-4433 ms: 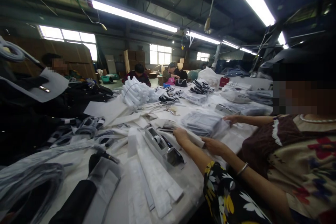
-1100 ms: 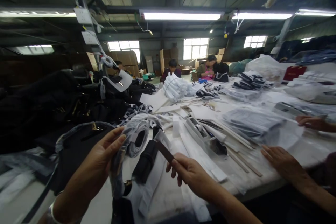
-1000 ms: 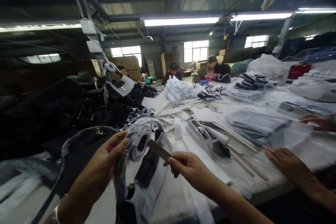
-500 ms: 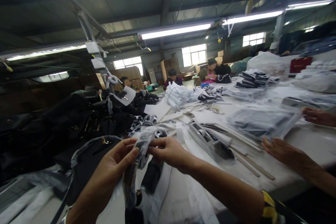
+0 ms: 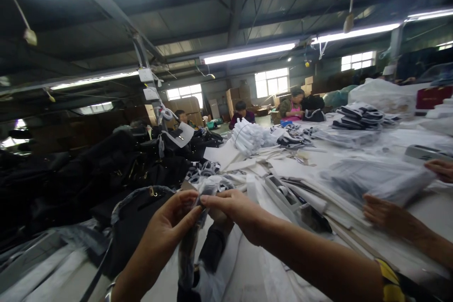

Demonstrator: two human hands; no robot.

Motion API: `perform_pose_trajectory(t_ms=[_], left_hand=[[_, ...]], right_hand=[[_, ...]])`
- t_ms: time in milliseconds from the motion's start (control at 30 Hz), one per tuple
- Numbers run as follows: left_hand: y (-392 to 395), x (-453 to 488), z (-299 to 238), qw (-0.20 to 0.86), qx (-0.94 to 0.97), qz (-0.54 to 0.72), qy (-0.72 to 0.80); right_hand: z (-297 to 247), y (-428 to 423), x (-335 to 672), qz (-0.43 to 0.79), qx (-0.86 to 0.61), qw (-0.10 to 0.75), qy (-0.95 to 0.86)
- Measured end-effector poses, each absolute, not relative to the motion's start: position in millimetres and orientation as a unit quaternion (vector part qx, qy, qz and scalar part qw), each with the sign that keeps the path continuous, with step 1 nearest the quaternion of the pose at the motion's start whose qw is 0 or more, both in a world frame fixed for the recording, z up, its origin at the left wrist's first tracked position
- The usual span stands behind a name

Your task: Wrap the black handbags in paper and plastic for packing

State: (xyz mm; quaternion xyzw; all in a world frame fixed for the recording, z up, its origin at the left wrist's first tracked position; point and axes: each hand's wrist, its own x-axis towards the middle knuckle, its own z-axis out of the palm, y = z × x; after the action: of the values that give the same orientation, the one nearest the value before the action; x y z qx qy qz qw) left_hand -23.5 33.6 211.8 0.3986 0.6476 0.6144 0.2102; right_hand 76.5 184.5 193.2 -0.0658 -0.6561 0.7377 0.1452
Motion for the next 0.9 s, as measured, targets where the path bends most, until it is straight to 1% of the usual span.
perform_pose_trajectory(t_ms=[100,267,333,433,567,667,733,800,900], left_hand=[[35,-24,206,0.208,0.371,0.641,0.639],[46,-20,195,0.194,0.283,0.727,0.595],[51,-18,192,0.2,0.262,0.755,0.566],[55,-15,190,0.231,0.253,0.765,0.545],[52,-12,191,0.24,0.246,0.771,0.536],[48,-13,192,0.261,0.25,0.775,0.519],[46,-14,193,0.275,0.261,0.769,0.514],[44,-16,194,0.277,0.275,0.76,0.519],[41,-20,196,0.269,0.296,0.74,0.541]], right_hand=[[199,181,77,0.762,-0.12,0.14,-0.621],[203,185,77,0.762,-0.13,0.142,-0.619],[203,191,75,0.76,-0.122,0.132,-0.625],[204,200,73,0.766,-0.104,0.106,-0.626],[201,206,78,0.827,-0.049,0.078,-0.554],[191,202,83,0.877,-0.017,0.094,-0.471],[182,197,86,0.889,-0.003,0.112,-0.444],[175,192,87,0.88,0.017,0.133,-0.455],[170,184,88,0.838,0.054,0.161,-0.518]])
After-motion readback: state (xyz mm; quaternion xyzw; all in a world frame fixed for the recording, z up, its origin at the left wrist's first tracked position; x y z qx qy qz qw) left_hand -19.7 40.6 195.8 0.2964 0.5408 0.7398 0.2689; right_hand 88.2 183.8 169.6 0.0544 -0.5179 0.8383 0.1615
